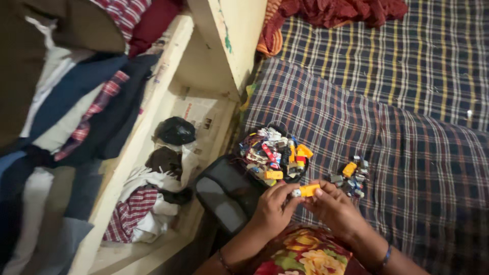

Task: The person sorts small plastic blocks on a bed, places them into a black zippered bag, and then puts the bag onto a shelf with folded clothes.

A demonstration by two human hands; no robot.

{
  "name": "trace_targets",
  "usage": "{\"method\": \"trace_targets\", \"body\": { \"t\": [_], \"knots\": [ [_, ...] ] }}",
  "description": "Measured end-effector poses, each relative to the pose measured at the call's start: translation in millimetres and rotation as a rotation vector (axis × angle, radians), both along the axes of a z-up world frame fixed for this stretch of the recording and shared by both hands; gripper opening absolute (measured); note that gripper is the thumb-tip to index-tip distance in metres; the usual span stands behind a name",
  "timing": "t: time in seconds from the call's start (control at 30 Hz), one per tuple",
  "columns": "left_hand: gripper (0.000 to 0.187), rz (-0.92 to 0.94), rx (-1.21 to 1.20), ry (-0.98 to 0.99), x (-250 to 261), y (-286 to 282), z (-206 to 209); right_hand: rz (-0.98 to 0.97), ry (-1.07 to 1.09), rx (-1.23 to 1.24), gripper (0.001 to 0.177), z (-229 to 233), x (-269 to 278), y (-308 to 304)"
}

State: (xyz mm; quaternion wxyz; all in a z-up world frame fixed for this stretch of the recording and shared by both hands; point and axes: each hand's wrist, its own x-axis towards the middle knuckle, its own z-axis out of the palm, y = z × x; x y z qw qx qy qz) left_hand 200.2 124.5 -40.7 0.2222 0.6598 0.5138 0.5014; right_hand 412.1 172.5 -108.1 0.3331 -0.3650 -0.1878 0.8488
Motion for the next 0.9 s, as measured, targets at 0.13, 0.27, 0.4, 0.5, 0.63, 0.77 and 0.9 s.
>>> {"method": "trace_targets", "body": {
  "t": [0.13,0.27,0.4,0.5,0.63,0.77,0.9],
  "knots": [
    [0.022,-0.02,-0.157,-0.065,-9,-2,-10,-0.034,0.002,-0.041,0.019,-32,-8,-11],
    [0.018,0.025,-0.379,-0.213,-5,-6,-33,-0.093,-0.17,-0.069,0.015,-43,-11,-15],
    [0.02,0.122,-0.322,-0.231,-5,-5,-60,-0.051,-0.158,-0.02,0.021,-20,-21,-12],
    [0.02,0.246,-0.425,-0.324,-14,10,-85,0.001,-0.28,-0.074,0.036,1,-24,-10],
    [0.027,0.357,-0.145,-0.079,-49,35,-101,0.006,-0.329,-0.071,0.045,0,-22,-6],
    [0.026,0.423,-0.119,0.173,-65,47,-111,-0.023,-0.461,-0.09,0.048,0,-16,1],
    [0.021,0.41,-0.208,0.19,-67,43,-116,-0.3,-0.345,0.031,0.051,5,-4,20]
  ]
}}
